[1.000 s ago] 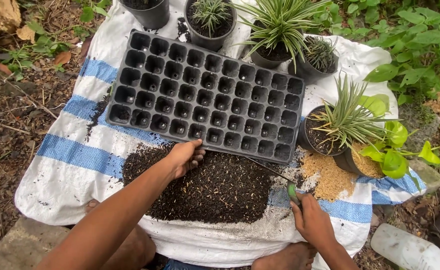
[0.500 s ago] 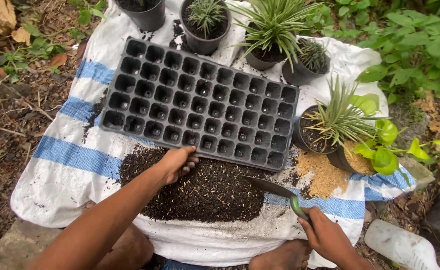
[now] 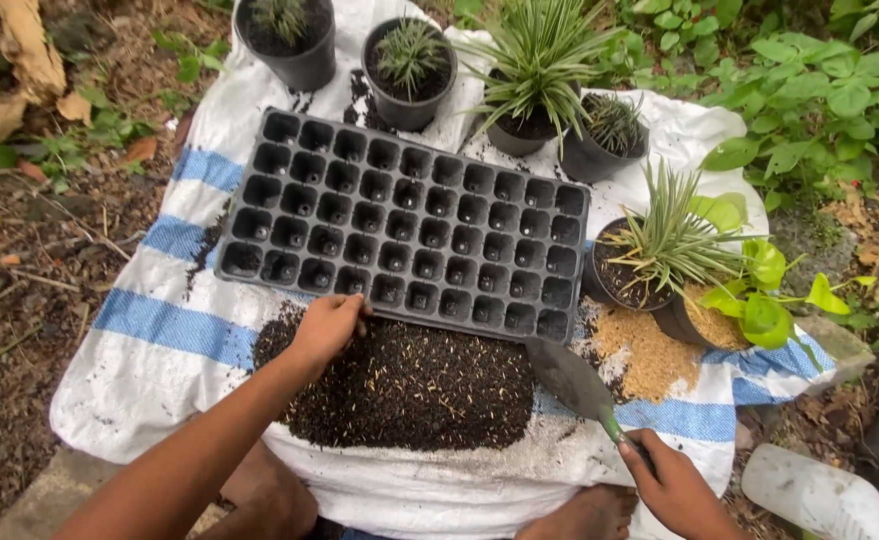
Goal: The person empties soil from a seed tray onto a white sack, mixes the soil with a trowel, and then fills the empty cells of the seed tray with the soil mixture.
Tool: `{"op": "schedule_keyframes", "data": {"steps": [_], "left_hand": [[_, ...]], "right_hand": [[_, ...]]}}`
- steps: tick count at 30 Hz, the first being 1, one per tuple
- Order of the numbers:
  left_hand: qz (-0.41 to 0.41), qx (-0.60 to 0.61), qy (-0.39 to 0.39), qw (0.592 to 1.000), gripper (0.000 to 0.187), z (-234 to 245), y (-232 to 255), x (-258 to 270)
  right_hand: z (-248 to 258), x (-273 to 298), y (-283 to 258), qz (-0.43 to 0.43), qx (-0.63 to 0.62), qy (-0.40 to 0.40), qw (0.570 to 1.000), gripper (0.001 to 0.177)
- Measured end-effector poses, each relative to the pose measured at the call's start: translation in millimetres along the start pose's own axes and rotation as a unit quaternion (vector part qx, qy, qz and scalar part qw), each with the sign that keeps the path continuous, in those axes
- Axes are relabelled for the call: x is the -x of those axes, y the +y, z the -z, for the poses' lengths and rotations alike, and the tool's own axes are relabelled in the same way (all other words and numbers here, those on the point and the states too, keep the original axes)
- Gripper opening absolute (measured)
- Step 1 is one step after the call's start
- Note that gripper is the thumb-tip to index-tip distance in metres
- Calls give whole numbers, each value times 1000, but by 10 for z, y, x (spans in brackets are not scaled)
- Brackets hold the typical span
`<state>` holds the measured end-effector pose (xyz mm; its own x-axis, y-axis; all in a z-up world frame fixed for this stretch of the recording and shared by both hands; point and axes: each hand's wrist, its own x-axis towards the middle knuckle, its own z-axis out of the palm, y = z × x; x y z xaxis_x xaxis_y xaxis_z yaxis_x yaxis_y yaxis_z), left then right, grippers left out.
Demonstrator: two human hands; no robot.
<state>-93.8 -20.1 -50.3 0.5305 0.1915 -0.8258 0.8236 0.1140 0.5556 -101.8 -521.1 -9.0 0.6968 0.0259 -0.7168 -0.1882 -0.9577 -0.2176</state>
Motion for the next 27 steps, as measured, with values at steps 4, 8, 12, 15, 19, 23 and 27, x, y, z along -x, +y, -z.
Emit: {"op": "schedule_keyframes", "data": {"steps": [4,8,12,15,19,23,27], "left_hand": [[-106,-110,88,984,36,87,-30,94],[-183,-141,176,957,36,208,-93,149],[-303,-111,348,880,29,327,-418,68],[-277,-122,451,840,36,332,-876,108],[-135,-99,445,880,57,154,-1301,309],[-146,-94,403,898,64,-62,-1512,229],[-203,-100,426,876,65,-205,-1554,54]], "right_hand": [[79,-25,104,-2,70,-7,997,35],[90,-44,276,2,116,-20,993,35],[116,-26,257,-1,185,-37,982,36],[167,-63,140,22,207,-39,977,34],[228,-99,9,44,223,-59,972,30],[218,-187,58,40,230,-69,970,31],[125,-205,248,28,225,-77,971,34]]}}
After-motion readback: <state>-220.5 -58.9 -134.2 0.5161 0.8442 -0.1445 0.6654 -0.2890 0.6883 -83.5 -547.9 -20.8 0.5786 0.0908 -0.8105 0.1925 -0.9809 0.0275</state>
